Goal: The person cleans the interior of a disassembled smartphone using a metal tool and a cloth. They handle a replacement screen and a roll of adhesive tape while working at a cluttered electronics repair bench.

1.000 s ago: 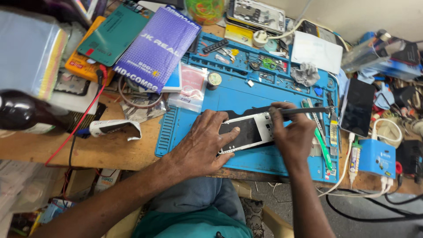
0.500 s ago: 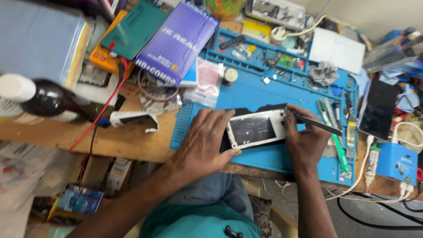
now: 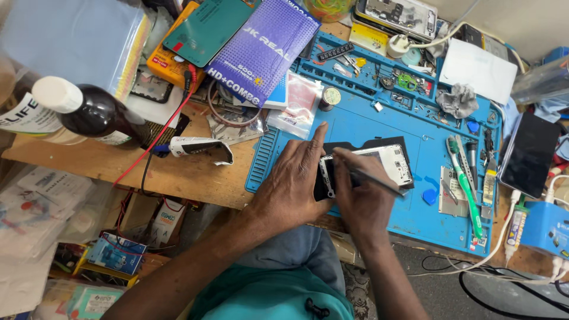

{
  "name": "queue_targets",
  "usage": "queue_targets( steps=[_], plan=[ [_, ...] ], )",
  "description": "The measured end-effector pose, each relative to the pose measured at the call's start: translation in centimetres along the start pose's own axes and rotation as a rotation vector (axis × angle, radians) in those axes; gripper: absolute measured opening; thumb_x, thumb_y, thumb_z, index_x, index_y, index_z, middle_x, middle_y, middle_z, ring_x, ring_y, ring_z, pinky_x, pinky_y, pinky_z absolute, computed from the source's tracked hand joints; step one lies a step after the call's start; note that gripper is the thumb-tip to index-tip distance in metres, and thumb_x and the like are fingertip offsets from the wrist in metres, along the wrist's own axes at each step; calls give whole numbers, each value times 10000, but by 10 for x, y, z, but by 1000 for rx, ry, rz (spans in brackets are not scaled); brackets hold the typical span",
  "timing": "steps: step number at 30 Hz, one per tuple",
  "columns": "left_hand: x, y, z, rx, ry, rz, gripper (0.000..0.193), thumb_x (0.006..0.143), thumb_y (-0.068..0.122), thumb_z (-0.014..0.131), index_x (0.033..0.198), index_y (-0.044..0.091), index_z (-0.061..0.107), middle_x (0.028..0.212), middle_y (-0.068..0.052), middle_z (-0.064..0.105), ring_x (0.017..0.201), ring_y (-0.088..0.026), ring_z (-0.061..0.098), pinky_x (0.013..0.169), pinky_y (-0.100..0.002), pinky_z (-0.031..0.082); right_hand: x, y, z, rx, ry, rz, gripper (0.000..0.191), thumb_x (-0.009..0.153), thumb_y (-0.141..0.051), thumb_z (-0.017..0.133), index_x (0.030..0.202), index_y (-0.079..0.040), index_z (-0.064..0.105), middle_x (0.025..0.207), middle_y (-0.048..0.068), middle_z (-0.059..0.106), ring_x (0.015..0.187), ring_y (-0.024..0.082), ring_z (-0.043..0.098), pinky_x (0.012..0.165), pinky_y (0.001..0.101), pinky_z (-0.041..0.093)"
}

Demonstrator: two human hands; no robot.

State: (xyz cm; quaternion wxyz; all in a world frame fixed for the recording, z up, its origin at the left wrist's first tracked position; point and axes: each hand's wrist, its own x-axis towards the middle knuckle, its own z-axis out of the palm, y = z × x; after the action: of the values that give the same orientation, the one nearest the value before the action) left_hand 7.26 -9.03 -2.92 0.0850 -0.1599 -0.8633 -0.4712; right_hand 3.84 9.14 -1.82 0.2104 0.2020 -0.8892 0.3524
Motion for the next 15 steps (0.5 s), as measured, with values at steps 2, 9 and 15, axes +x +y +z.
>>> queue_targets(
  steps=[2,9,15],
  plan=[
    [0,0,0,32,-31,-8,1271,677,264,896,1564,-106,65,1236,-260,545,1156,-376,522,1070,-485,425,1,-5,1,16,17,115,104,1035,-75,746,1115,-14,772,1021,96,779,824,136,731,672,281,609],
    [-2,0,-1,35,23,47,1273,672,252,897,1574,-94,67,1258,-265,552,1180,-383,524,1068,-488,434,0,-17,4,57,-36,39,159,979,-55,736,1132,-20,762,992,110,766,893,157,740,697,293,589],
    [-2,-1,0,46,-57,-24,1282,701,292,900,1560,-104,35,1210,-278,538,1117,-381,526,1036,-491,438,8,-17,3,31,-32,162,154,979,-42,718,1124,-25,768,936,90,781,797,136,730,651,258,571]
  ],
)
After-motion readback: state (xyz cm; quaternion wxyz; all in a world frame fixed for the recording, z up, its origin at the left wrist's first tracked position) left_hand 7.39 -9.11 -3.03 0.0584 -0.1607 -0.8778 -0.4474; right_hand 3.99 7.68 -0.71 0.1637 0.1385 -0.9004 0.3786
